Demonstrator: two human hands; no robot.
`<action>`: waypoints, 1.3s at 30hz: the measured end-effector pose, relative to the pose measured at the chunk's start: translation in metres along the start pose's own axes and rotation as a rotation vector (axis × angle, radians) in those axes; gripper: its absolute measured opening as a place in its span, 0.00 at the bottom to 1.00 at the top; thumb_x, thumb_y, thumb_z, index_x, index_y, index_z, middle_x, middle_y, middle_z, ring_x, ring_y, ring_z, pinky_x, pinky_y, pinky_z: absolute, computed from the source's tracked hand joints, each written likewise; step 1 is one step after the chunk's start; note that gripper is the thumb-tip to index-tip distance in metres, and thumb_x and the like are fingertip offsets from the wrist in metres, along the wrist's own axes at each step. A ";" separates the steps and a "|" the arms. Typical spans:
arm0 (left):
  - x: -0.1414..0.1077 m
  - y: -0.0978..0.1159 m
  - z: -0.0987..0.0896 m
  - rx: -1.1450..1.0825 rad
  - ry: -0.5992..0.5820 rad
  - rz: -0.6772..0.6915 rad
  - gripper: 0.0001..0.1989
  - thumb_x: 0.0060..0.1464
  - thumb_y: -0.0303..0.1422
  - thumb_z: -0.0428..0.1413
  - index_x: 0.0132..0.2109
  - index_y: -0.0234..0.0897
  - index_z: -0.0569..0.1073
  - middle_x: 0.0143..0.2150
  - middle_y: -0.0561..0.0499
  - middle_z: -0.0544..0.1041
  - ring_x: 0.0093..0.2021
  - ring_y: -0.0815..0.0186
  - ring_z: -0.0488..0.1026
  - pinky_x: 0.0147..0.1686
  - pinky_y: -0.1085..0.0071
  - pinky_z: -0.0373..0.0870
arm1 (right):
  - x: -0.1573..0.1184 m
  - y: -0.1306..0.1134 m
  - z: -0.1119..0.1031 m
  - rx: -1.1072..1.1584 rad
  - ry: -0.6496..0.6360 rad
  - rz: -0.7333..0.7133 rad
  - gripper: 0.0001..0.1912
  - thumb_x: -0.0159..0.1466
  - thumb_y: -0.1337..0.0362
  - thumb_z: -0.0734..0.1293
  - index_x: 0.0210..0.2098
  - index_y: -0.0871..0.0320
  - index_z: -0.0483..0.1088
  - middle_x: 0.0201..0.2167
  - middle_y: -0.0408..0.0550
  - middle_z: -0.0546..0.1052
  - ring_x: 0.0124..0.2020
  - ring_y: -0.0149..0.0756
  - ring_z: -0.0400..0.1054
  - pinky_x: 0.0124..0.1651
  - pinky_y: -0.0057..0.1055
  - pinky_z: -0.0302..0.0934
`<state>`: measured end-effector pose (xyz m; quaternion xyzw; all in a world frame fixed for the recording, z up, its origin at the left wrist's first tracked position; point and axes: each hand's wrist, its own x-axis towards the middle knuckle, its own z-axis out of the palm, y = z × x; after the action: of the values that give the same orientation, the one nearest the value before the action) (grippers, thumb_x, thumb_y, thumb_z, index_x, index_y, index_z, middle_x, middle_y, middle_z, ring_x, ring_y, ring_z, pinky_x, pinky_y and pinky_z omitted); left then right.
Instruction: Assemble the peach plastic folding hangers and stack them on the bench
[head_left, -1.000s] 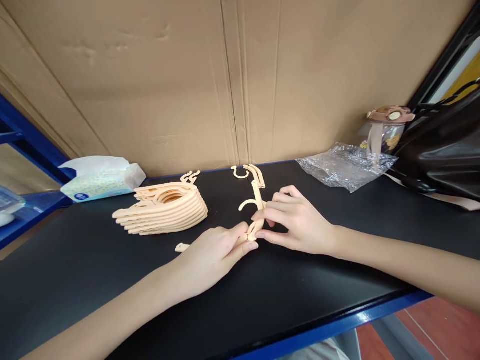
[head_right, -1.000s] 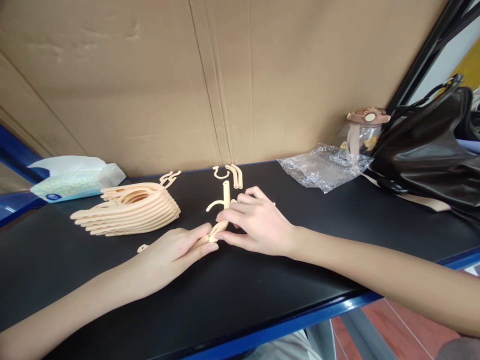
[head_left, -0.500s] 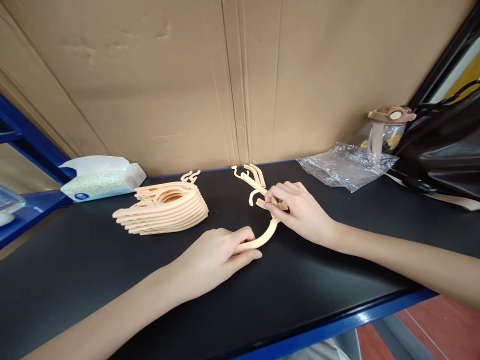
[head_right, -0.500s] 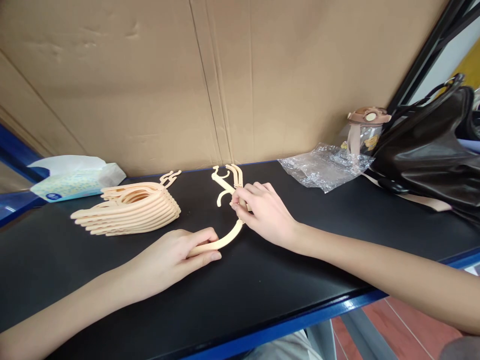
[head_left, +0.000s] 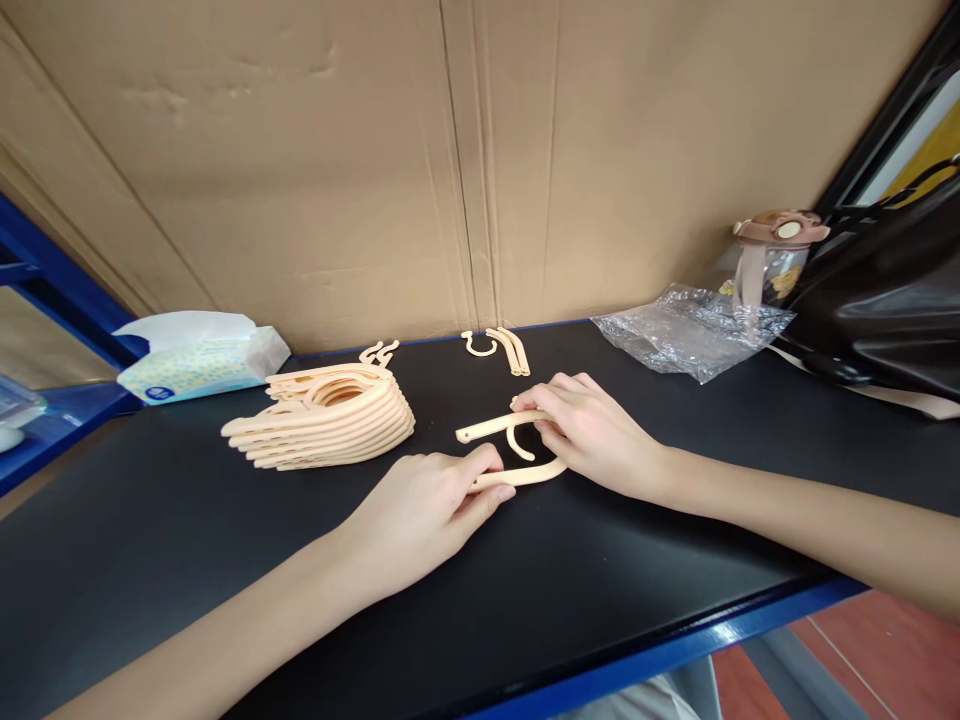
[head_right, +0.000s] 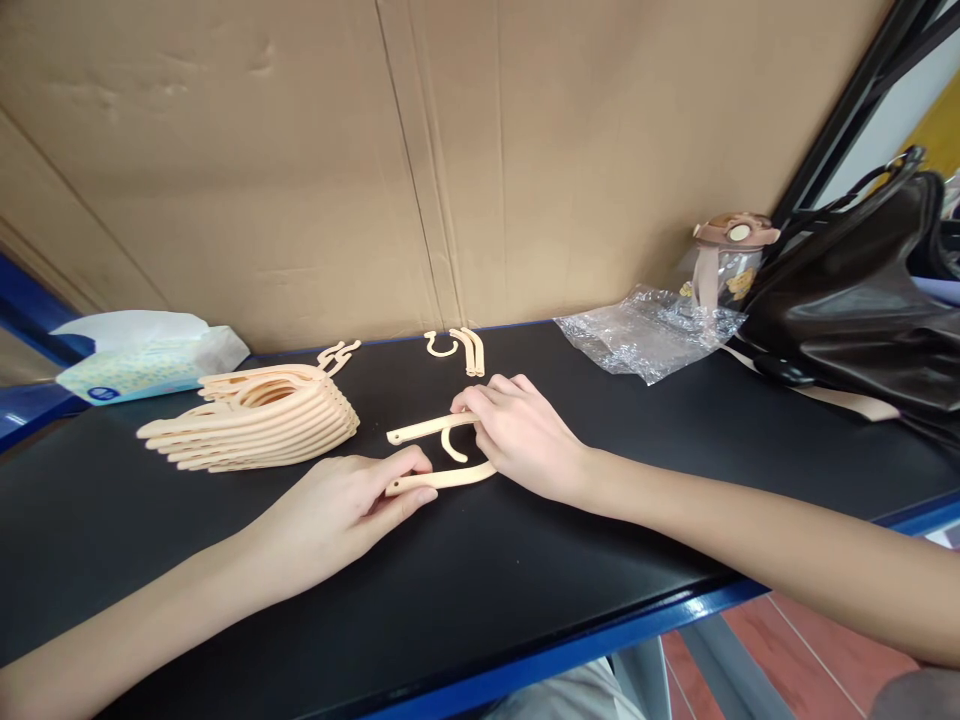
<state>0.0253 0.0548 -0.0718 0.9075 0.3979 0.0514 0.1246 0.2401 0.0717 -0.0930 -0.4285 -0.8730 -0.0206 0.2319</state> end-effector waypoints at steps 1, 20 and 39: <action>0.000 -0.001 0.001 0.025 0.015 -0.009 0.11 0.63 0.40 0.43 0.38 0.41 0.67 0.24 0.58 0.70 0.23 0.68 0.68 0.24 0.74 0.52 | 0.000 0.001 0.000 -0.006 0.000 0.000 0.12 0.62 0.77 0.55 0.41 0.58 0.63 0.43 0.44 0.74 0.41 0.35 0.63 0.44 0.33 0.51; 0.003 -0.004 0.002 0.183 0.109 -0.027 0.06 0.60 0.37 0.48 0.37 0.40 0.64 0.23 0.59 0.71 0.21 0.69 0.69 0.20 0.76 0.51 | 0.000 0.003 0.001 -0.067 -0.054 0.025 0.09 0.60 0.74 0.59 0.35 0.58 0.69 0.37 0.44 0.73 0.38 0.34 0.63 0.43 0.33 0.50; 0.001 -0.003 0.002 0.197 0.105 -0.018 0.06 0.61 0.36 0.47 0.37 0.40 0.65 0.22 0.59 0.70 0.21 0.69 0.68 0.20 0.77 0.53 | 0.008 0.038 -0.041 -0.243 0.019 0.081 0.11 0.65 0.63 0.60 0.38 0.57 0.74 0.37 0.46 0.76 0.41 0.39 0.65 0.46 0.37 0.52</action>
<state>0.0243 0.0570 -0.0744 0.9078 0.4150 0.0583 0.0142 0.2805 0.0915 -0.0589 -0.4880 -0.8439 -0.1208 0.1874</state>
